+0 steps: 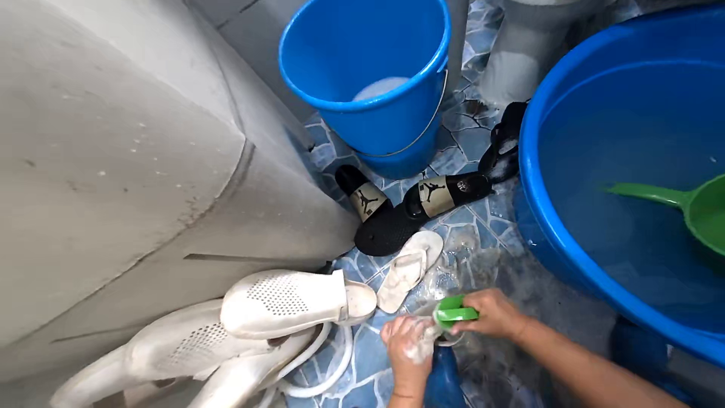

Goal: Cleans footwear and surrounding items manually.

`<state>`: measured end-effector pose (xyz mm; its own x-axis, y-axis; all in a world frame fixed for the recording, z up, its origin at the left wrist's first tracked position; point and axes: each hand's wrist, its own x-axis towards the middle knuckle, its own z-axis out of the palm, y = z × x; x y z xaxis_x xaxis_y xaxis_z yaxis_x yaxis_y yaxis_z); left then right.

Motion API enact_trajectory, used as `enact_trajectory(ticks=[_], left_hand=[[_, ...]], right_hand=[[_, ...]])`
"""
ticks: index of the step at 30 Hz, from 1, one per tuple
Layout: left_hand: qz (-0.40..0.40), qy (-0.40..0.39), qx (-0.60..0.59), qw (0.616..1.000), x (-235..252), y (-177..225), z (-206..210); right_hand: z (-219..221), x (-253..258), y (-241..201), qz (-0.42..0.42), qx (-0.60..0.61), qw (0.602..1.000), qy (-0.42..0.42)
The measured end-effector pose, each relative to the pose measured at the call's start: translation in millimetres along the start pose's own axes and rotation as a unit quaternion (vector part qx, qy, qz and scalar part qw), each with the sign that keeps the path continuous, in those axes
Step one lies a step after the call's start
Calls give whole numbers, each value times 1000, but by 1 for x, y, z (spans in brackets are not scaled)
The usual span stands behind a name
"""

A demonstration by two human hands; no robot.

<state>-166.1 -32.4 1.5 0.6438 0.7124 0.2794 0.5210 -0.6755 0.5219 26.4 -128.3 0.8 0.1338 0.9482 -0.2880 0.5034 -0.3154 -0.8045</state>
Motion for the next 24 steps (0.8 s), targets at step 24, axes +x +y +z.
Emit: enact_trajectory(ticks=[24], left_hand=[[-69,-37,-28,997,-10,-7,2]], right_hand=[[15,1,-31,19,1,997,-75]])
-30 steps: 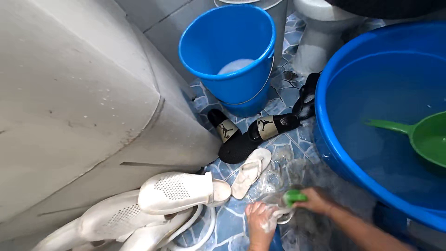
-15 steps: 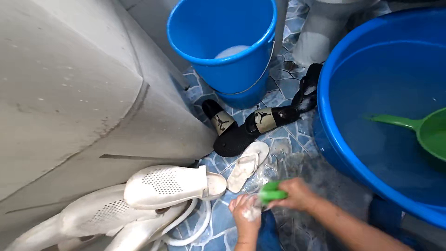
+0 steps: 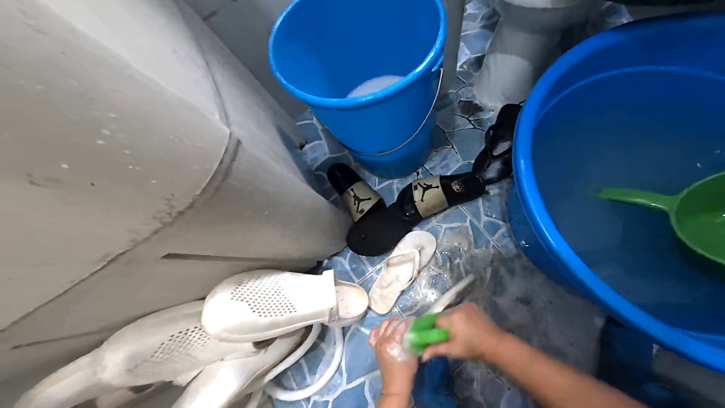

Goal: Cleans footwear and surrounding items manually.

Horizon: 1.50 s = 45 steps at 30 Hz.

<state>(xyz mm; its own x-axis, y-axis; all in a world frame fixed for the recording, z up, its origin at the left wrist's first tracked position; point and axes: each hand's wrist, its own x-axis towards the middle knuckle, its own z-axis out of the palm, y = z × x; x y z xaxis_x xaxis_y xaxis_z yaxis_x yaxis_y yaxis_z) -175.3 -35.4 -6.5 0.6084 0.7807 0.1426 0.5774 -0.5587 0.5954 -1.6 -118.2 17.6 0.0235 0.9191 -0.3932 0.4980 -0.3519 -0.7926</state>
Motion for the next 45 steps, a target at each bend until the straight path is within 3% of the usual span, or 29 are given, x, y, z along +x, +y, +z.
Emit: enact_trajectory(ticks=[3,6,9,10,12,14,16,17,20,22,25,27,31,33,38,43,45], left_hand=[[39,9,22,999,8,-6,-12],[34,0,26,999,7,-9,-13],[25,-9,30,999,5,-12,-12],[30,-4,27,999,6,-10,-10],[37,4,20,999,5,-5,-4],[36,14,16,999,6,0,0],[32,16,8,999,8,-4,-6],[27,5,11,1000,8,-9,-11],[-20,-21,5,1000,-1,-31,-16],[-78,-87,30,993,-6,-38,-20],[-193,-254,127,939,10,-17,-24],[-182,-324,130,919,26,6,-19],[-82,-436,130,887,50,41,21],[-55,-460,175,868,60,44,47],[-32,-474,219,852,76,32,82],[-32,-484,214,848,84,44,74],[-43,-458,161,873,81,45,62]], right_hand=[[-5,8,-18,-18,20,999,-41],[-38,5,29,100,80,990,-60],[-64,-6,70,230,75,968,67],[-66,-7,70,223,88,964,119],[-56,-3,37,124,94,975,157],[-39,5,-5,15,47,995,92],[-26,8,-13,-25,-21,999,21],[-21,6,5,2,-44,999,23],[-36,-5,75,235,-59,970,-21],[-41,-18,102,309,-83,944,-82],[-35,-25,102,309,-38,948,-60],[-30,-17,94,289,-15,956,-48],[-18,-6,85,237,-5,969,-66],[-23,-7,86,262,20,964,-31],[-49,-21,103,326,151,922,146],[-53,-12,93,283,252,883,278],[-50,-4,69,192,271,901,280]])
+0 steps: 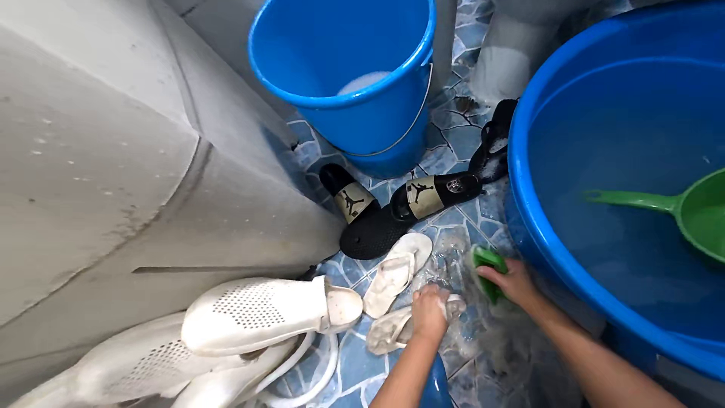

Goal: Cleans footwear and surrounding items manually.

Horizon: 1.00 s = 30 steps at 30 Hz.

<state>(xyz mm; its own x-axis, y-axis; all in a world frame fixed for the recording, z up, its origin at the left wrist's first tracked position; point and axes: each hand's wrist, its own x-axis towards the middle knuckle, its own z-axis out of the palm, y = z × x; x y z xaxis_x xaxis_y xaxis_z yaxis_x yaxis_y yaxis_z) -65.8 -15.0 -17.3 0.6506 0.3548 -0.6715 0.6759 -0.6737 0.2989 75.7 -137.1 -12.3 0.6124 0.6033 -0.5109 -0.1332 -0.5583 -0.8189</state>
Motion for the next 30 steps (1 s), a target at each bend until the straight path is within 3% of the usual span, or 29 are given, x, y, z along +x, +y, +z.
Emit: enact_trajectory(ticks=[3,4,5,7,9,10,11,13,15,16,18,20,22,24,25,26,28,30], left_hand=[[-14,163,-203,965,-25,-10,7],[-3,218,-244,945,-34,-16,7],[32,283,-257,923,-43,-21,5],[133,423,-258,859,-52,-32,6],[156,472,-268,825,-63,-39,3],[149,475,-264,826,-66,-41,2],[137,473,-251,833,-65,-41,2],[108,458,-259,844,-60,-36,6],[96,465,-310,824,-59,-26,0],[114,484,-319,807,-62,-23,-4],[153,521,-316,778,-64,-21,-16],[162,519,-294,786,-68,-22,-20],[147,511,-263,805,-59,-24,-12],[103,485,-288,819,-59,-22,-4],[95,477,-313,816,-62,-19,-7],[103,496,-333,795,-66,-16,-11],[126,533,-362,754,-69,-13,-25],[134,548,-343,751,-73,-15,-28]], right_hand=[[36,-19,-24,-241,-67,963,-102],[44,-21,-26,-349,-113,926,-90],[46,-19,-27,-390,-139,906,-83],[28,-9,-22,-324,-191,921,-102],[5,1,-19,-184,-227,949,-119],[1,0,-22,-157,-206,960,-103],[3,-6,-31,-176,-176,965,-82],[24,-28,-60,-298,-128,944,-62],[43,-36,-71,-429,-106,896,-39],[41,-33,-65,-442,-110,890,-27],[16,-15,-49,-359,-158,919,-31],[-2,-8,-41,-248,-160,954,-42],[12,-22,-59,-309,-111,945,-6],[37,-39,-79,-447,-59,893,-6],[43,-37,-80,-503,-64,862,4],[40,-32,-73,-513,-79,855,5],[15,-14,-55,-425,-151,892,-5],[0,-9,-44,-309,-160,937,-22]])
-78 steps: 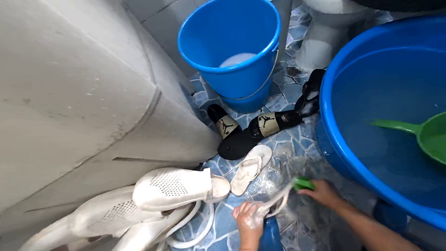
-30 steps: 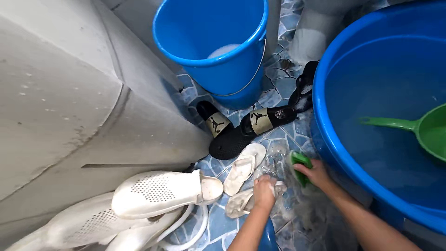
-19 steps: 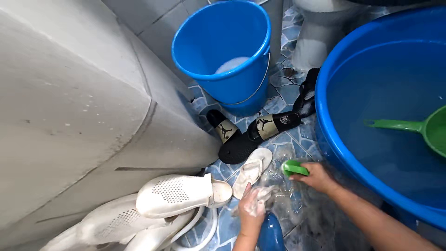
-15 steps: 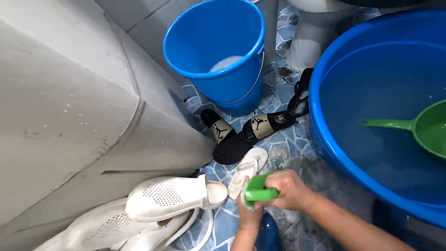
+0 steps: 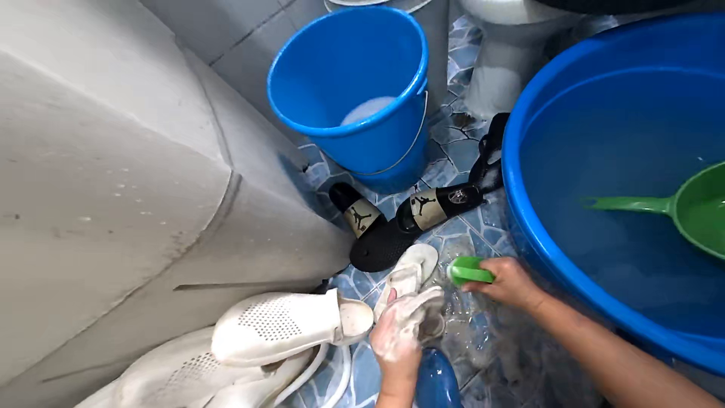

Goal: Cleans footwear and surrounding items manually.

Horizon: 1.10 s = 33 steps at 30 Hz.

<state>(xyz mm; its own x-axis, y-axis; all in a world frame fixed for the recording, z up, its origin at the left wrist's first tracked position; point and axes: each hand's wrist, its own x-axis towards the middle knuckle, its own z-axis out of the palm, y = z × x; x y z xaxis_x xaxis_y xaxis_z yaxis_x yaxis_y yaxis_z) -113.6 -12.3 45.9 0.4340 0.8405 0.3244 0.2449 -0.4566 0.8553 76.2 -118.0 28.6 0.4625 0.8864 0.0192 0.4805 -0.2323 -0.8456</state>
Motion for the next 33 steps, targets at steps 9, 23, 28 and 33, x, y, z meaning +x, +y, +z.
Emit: enact_trajectory(ticks=[9,23,28,33], left_hand=[[-102,26,-155,982,15,10,15],[23,-206,105,973,-1,-24,-46],[2,-187,90,978,-26,-30,-33],[17,-166,116,979,-37,-34,-27]], right_hand=[[-6,4,3,21,-6,1000,-8],[24,7,-74,-33,220,974,-42],[46,-19,-2,32,-9,977,-209],[34,-32,29,148,-41,944,-293]])
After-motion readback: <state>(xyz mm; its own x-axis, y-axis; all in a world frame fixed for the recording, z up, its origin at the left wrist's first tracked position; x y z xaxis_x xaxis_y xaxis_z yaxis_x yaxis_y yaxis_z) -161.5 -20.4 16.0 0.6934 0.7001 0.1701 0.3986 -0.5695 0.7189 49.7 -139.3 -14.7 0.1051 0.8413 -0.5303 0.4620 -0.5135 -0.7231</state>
